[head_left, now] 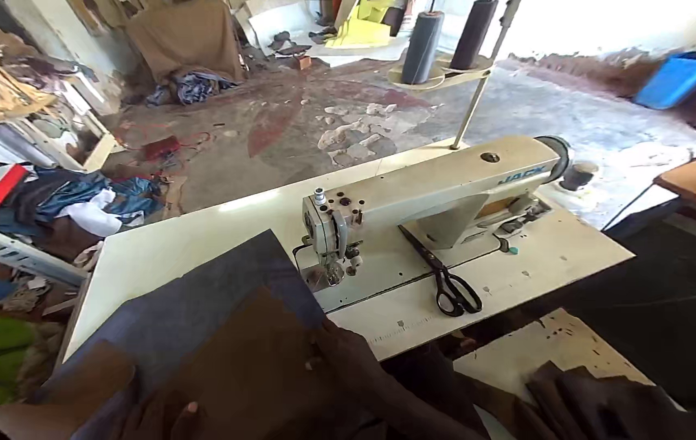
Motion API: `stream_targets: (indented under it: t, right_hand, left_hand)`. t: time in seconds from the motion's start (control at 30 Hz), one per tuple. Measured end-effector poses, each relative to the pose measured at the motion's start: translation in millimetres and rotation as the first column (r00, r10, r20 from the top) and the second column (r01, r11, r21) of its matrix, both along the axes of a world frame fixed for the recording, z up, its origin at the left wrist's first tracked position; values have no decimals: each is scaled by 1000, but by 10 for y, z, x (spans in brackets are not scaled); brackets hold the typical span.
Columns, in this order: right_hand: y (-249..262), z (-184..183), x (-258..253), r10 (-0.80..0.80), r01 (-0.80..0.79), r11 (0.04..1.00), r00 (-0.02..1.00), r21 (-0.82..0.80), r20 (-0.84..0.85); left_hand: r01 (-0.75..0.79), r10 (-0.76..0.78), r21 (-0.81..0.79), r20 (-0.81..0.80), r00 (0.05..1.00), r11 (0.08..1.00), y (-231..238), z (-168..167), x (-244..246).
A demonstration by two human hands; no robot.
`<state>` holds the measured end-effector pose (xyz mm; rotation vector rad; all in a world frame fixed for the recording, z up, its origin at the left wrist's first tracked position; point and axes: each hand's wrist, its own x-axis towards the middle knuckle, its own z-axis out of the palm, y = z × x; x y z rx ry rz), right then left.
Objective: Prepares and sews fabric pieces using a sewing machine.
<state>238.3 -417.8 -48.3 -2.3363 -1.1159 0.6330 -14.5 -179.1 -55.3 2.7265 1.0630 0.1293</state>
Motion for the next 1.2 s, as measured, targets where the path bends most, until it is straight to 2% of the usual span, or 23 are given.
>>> stream_targets:
  t: [0.07, 0.13, 0.2, 0.3, 0.37, 0.43, 0.5, 0.57, 0.63, 0.7, 0.8, 0.87, 0.9, 0.93, 1.0, 1.07, 1.1, 1.13, 1.2]
  right_hand:
    - [1, 14, -12, 31, -31, 1000, 1000, 6, -4]
    - [31, 48, -33, 46, -46, 999, 999, -5, -16]
    - [47, 68, -67, 39, -36, 997, 998, 64, -39]
    - [31, 126, -93, 26, 34, 975, 964, 219, -265]
    - [27, 73, -56, 102, 41, 941, 912, 336, -396]
    - [25, 69, -10, 177, 25, 908, 882, 419, -437]
    - [23, 92, 34, 225, 30, 883, 848, 468, -480]
    - [26, 164, 68, 244, 61, 869, 811, 490, -532]
    - [19, 306, 110, 291, 105, 816, 775, 569, -560]
    - [23, 503, 133, 366, 152, 702, 761, 696, -535]
    - [138, 759, 179, 405, 181, 536, 802, 825, -439]
    - [293, 794, 230, 351, 217, 499, 835, 839, -425]
    - [383, 750, 275, 317, 242, 500, 843, 832, -435]
    - [474, 654, 333, 272, 266, 519, 849, 812, -452]
    - [628, 335, 462, 162, 295, 588, 869, 753, -467]
    - [700, -39, 568, 56, 310, 685, 880, 660, -472]
    - [694, -195, 590, 19, 319, 725, 876, 610, -481]
    - [662, -300, 587, -7, 326, 756, 871, 568, -491]
    - [530, -323, 502, -10, 337, 792, 841, 509, -541]
  left_hand:
    - [45, -45, -5, 47, 998, 999, 125, 51, 155]
    - [90, -89, -2, 134, 987, 996, 319, -96, 330]
    - [108, -105, -15, 164, 981, 994, 444, -199, 473]
    - [161, -146, -84, 163, 976, 983, 510, -221, 538]
    - [173, -142, -152, 194, 971, 973, 519, -173, 532]
    - [170, -137, -228, 156, 978, 959, 547, -102, 533]
    - [184, -159, -218, 128, 979, 959, 559, -124, 556]
    - [207, -149, -226, 247, 957, 952, 489, -82, 571]
    - [227, -87, -223, 506, 858, 948, 402, 168, 597]
    - [302, -132, -129, 692, 710, 945, 463, 641, 687]
    - [324, -242, 32, 734, 634, 945, 733, 1369, 936]
    - [328, -304, 94, 667, 680, 940, 965, 1639, 1292]
    - [364, -338, 85, 607, 719, 927, 1114, 1655, 1512]
    - [408, -373, 53, 526, 764, 911, 1294, 1568, 1744]
    - [439, -398, -79, 302, 866, 895, 1588, 1160, 2160]
    - [388, -380, -177, 75, 922, 905, 1656, 627, 2398]
    - [352, -357, -205, 14, 934, 913, 1613, 382, 2425]
    - [312, -320, -207, -3, 947, 927, 1543, 161, 2393]
    - [240, -233, -116, 74, 970, 964, 1375, -164, 2169]
